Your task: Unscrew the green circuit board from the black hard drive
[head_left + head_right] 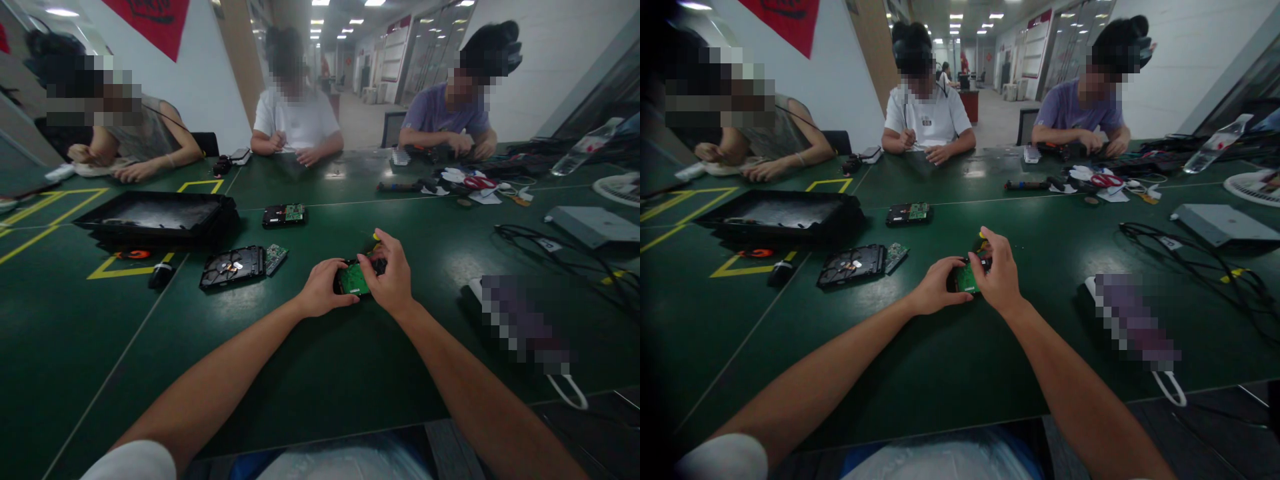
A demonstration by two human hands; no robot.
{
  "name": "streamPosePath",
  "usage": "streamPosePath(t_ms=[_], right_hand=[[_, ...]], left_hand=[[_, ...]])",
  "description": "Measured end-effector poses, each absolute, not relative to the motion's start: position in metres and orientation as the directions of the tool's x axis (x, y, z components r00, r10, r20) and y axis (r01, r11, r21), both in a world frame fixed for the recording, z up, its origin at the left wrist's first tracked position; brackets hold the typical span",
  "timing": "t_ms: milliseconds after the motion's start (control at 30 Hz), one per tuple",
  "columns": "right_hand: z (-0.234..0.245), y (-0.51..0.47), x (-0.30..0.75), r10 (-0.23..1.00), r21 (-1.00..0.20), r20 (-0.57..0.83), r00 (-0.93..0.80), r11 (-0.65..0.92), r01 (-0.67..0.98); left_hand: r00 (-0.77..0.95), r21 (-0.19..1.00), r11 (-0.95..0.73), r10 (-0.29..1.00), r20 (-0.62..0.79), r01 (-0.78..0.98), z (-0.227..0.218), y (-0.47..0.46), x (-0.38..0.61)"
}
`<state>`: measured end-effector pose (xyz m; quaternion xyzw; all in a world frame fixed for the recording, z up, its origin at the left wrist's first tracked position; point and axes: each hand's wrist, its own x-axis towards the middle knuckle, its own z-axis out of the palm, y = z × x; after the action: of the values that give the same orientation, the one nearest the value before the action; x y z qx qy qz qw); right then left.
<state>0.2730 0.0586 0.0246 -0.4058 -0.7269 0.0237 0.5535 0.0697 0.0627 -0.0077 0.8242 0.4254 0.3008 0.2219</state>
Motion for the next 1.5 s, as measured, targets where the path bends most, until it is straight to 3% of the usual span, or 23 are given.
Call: streamPosePath(t_ms=[400,600,833,1500], right_hand=[[0.0246,0.0585,0.2727,0.594,-0.461,0.803,-0.053,0.674,0.577],[0.0244,0.0586,0.2721,0.652,-0.505,0.754,-0.087,0.659,0.558],[0.0266,0.0580,0.2730,0.603,-0.435,0.791,-0.099,0.670,0.602],[0.0239,0.0548,0.2693,0.622,-0.497,0.781,-0.065,0.681,0.538]], left_hand=[[0.464,0.615,-0.546,0.830,0.308,0.569,-0.0072,0.0632,0.0695],[0.461,0.613,-0.541,0.834,0.303,0.576,-0.0075,0.0634,0.0696],[0.460,0.617,-0.540,0.834,0.303,0.572,-0.0049,0.0618,0.0702],[0.460,0.627,-0.538,0.835,0.303,0.563,-0.0064,0.0627,0.0703]])
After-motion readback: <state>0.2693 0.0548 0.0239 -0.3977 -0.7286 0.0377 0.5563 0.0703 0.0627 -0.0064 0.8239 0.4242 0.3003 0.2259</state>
